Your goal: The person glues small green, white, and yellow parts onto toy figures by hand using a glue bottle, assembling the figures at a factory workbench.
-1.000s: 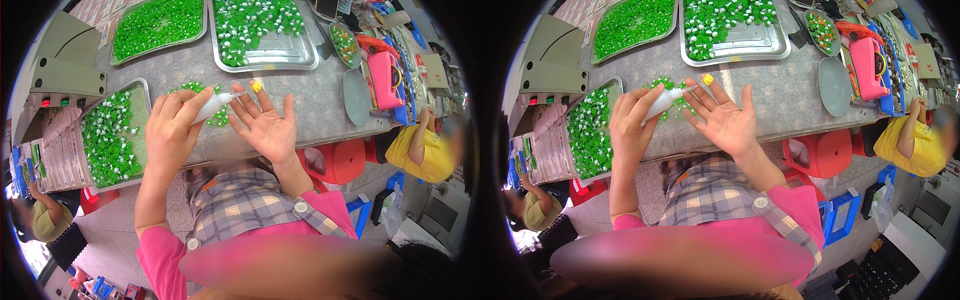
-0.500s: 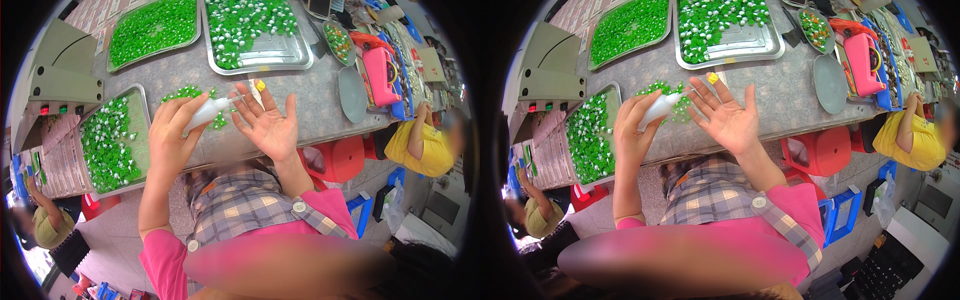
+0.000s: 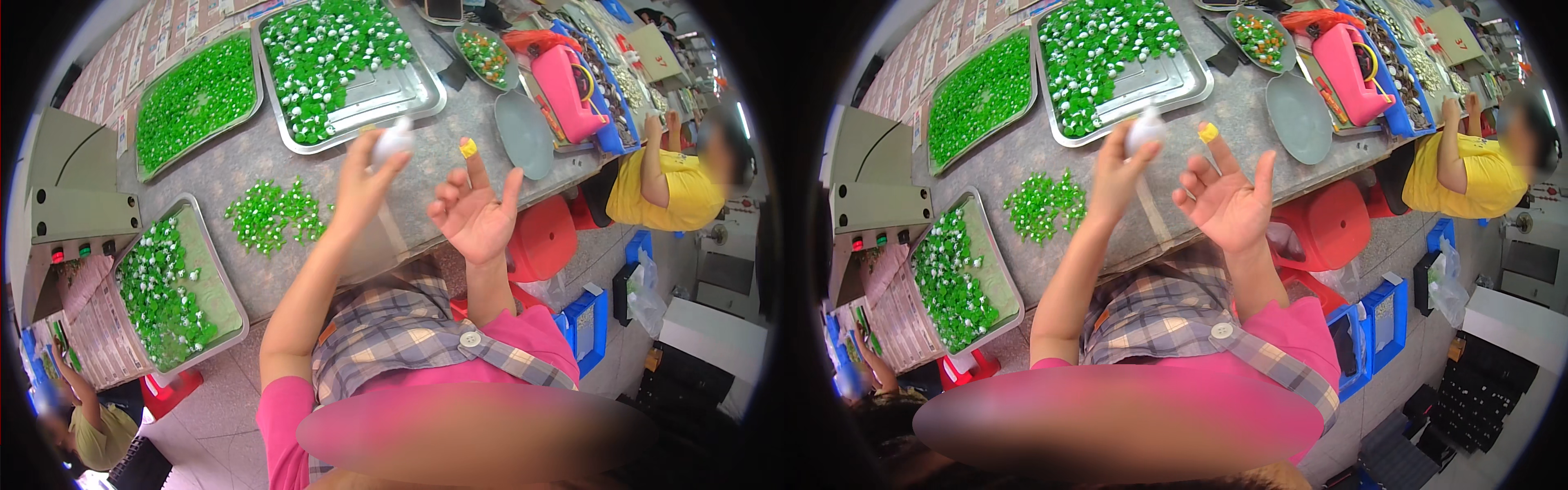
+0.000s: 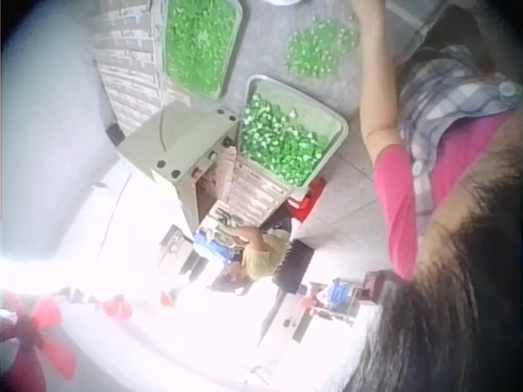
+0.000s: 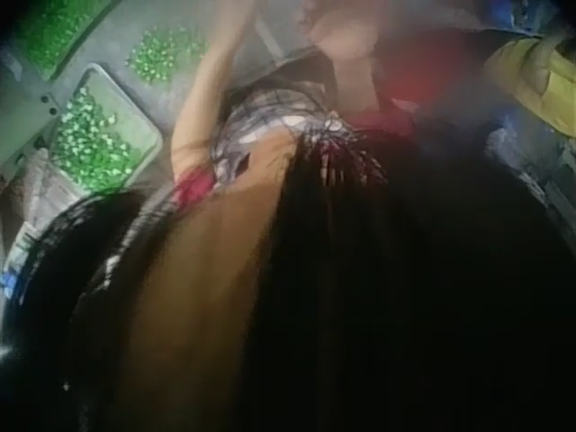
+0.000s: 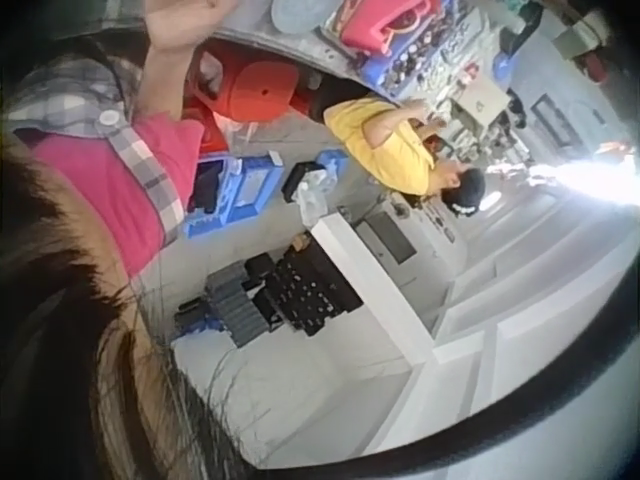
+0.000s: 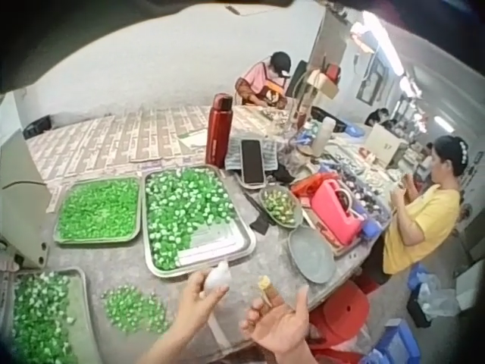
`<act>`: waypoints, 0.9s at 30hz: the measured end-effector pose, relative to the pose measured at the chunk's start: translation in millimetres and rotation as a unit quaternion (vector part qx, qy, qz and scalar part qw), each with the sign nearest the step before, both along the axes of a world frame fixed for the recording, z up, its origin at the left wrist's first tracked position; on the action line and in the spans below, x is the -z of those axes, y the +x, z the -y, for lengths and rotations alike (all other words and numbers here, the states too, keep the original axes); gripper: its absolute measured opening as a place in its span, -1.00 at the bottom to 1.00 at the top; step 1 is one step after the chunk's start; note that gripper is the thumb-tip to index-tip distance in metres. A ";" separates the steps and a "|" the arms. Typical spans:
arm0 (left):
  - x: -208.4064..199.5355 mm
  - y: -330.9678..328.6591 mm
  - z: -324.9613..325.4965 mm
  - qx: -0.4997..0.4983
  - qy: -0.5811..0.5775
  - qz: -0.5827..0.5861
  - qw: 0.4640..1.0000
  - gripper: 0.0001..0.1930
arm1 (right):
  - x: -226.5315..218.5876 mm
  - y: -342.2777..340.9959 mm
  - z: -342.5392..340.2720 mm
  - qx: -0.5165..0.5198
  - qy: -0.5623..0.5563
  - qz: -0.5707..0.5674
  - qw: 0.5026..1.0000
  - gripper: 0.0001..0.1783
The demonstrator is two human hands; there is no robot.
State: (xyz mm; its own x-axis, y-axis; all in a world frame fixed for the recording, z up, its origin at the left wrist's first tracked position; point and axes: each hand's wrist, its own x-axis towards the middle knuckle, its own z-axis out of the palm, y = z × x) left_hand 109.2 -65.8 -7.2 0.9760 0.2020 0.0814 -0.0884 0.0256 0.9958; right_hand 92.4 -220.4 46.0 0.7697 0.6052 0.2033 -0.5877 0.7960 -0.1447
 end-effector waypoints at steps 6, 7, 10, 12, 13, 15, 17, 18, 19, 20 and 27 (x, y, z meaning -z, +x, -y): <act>8.1 33.6 64.3 0.073 0.232 0.087 0.966 -0.69 | 0.0 -6.4 -3.8 0.035 -0.130 0.112 0.985 -0.18; 10.0 33.0 66.1 0.073 0.256 0.089 0.960 -0.69 | -2.5 -9.6 -7.0 0.046 -0.162 0.098 0.981 -0.15; 13.6 32.7 60.5 0.091 0.267 0.086 0.956 -0.68 | -1.8 -12.6 -13.3 0.040 -0.194 0.117 0.973 -0.13; 8.0 22.2 52.8 0.074 0.195 0.058 0.976 -0.68 | -2.8 -13.7 -16.8 0.035 -0.184 0.111 0.976 -0.12; 3.9 13.5 45.7 0.056 0.120 0.031 0.991 -0.67 | -3.1 -13.9 -19.1 0.030 -0.175 0.105 0.978 -0.12; -13.5 -7.6 18.4 0.059 -0.028 -0.023 0.998 -0.68 | -3.5 -14.1 -22.8 0.016 -0.170 0.102 0.980 -0.12; -34.2 -30.2 -6.8 0.032 -0.119 -0.046 0.991 -0.71 | 2.9 -14.0 -28.2 0.001 -0.163 0.095 0.982 -0.12; -35.6 -39.3 -15.9 0.024 -0.116 -0.049 0.992 -0.71 | 7.0 -12.9 -32.2 -0.046 -0.103 0.071 0.991 -0.11; -36.4 -47.3 -23.7 0.030 -0.160 -0.008 0.987 -0.72 | 9.6 -13.1 -35.9 -0.092 -0.042 0.046 0.994 -0.09; -37.8 -53.8 -29.7 0.035 -0.203 0.034 0.978 -0.74 | 9.5 -14.5 -40.4 -0.100 -0.039 0.045 0.993 -0.09; -45.0 -74.0 -40.7 0.015 -0.171 0.060 0.983 -0.73 | 6.8 -23.4 -63.3 -0.171 -0.045 0.020 0.984 -0.11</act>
State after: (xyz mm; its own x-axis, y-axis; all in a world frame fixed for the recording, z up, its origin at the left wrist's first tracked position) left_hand 35.2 -25.0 37.8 0.9694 0.2096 0.1277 -0.1981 0.3615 0.9111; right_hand 69.0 -157.1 39.2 0.5108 0.8441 0.1627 -0.8111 0.5360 -0.2341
